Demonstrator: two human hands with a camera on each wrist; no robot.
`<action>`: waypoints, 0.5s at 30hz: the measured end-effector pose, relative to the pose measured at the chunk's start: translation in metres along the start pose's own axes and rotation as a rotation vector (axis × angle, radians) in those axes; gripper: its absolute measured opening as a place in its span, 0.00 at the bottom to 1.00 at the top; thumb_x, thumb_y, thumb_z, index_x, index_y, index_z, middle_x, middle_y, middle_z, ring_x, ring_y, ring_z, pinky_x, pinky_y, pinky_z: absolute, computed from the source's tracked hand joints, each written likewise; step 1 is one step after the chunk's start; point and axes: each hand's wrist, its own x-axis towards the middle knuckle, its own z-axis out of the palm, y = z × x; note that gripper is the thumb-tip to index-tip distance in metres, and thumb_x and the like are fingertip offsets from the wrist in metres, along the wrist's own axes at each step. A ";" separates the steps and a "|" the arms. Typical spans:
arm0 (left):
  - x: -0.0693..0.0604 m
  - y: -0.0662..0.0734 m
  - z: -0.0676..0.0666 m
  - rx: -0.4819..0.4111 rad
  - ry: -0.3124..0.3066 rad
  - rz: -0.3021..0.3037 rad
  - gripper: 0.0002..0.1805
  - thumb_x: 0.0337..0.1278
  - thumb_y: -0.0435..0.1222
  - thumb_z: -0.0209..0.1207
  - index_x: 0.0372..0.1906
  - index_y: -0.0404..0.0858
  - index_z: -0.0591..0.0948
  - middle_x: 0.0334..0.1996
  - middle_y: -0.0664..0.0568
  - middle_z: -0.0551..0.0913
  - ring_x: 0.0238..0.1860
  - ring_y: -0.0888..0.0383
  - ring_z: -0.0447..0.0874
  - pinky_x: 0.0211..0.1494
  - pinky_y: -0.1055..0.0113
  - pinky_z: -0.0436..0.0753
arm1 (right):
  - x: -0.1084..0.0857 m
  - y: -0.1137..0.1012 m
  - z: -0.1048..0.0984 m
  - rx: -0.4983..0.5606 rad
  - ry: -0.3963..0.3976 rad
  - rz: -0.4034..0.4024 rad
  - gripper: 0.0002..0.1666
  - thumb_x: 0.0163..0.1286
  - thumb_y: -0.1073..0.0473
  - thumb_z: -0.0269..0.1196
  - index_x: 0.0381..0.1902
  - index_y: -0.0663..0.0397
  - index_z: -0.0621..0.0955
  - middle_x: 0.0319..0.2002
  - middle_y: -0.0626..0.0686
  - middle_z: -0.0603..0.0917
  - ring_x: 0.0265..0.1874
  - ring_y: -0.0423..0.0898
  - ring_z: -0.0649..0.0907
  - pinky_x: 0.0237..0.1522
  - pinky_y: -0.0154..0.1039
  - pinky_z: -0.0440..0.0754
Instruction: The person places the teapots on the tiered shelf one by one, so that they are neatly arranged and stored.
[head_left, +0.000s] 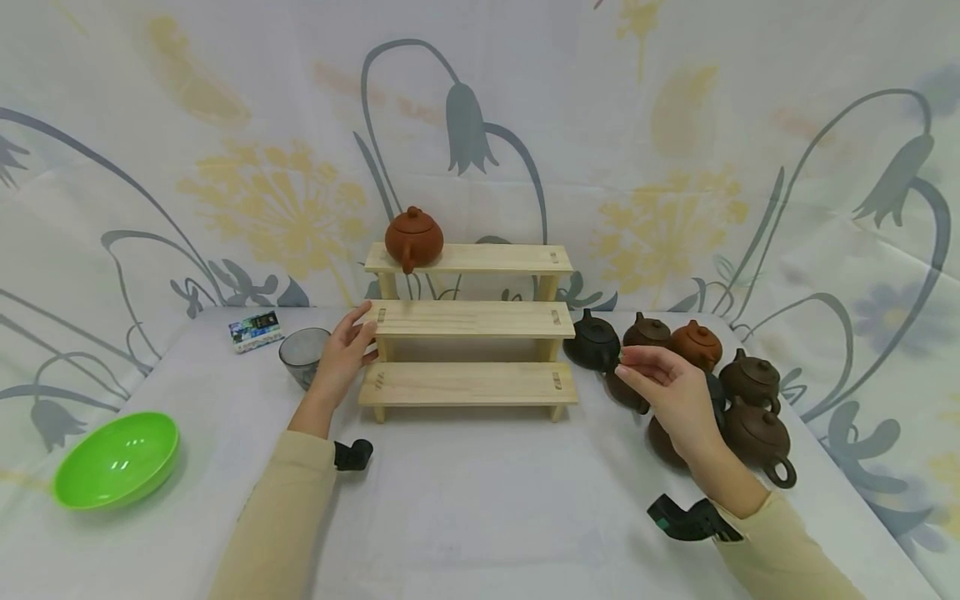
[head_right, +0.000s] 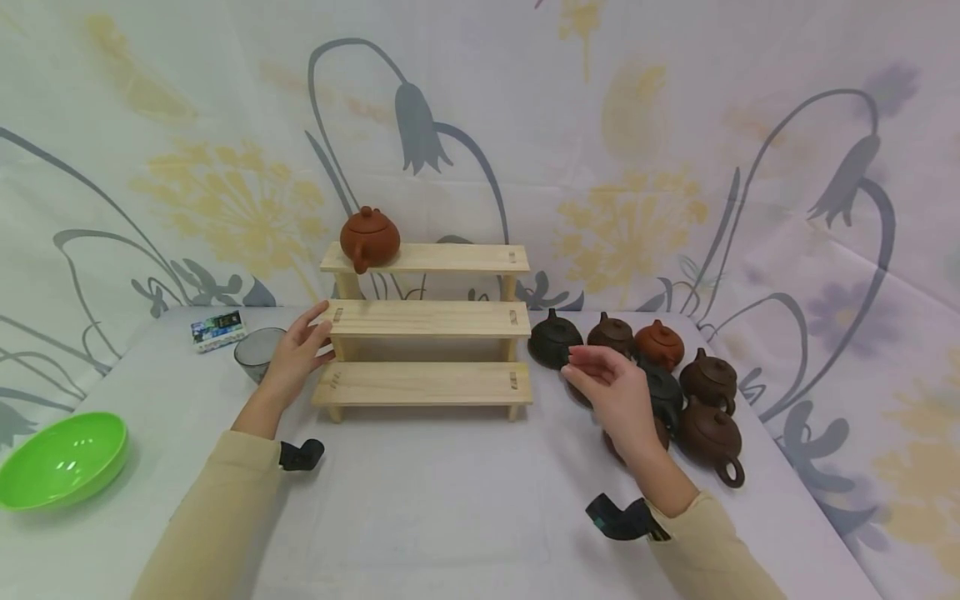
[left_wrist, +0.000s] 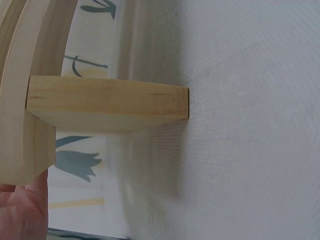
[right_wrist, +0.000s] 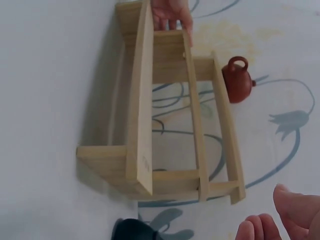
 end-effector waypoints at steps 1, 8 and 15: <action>-0.002 0.003 0.001 -0.002 -0.003 -0.005 0.31 0.70 0.44 0.47 0.73 0.46 0.54 0.62 0.37 0.63 0.63 0.44 0.62 0.62 0.52 0.67 | -0.002 0.003 -0.003 -0.012 0.001 0.004 0.21 0.61 0.60 0.66 0.48 0.69 0.77 0.39 0.42 0.82 0.37 0.32 0.80 0.39 0.24 0.78; 0.001 -0.002 0.000 0.014 0.007 -0.009 0.31 0.68 0.47 0.48 0.73 0.49 0.55 0.63 0.39 0.64 0.63 0.46 0.63 0.62 0.53 0.68 | -0.016 0.018 -0.022 -0.083 0.005 0.009 0.20 0.62 0.58 0.65 0.48 0.65 0.78 0.41 0.44 0.82 0.37 0.32 0.81 0.39 0.23 0.77; 0.001 -0.001 -0.001 0.007 0.005 -0.010 0.31 0.69 0.46 0.47 0.73 0.48 0.55 0.63 0.38 0.64 0.64 0.46 0.63 0.62 0.53 0.67 | -0.016 0.087 -0.053 -0.158 0.031 0.015 0.25 0.61 0.53 0.67 0.51 0.62 0.78 0.45 0.50 0.82 0.39 0.34 0.81 0.39 0.23 0.78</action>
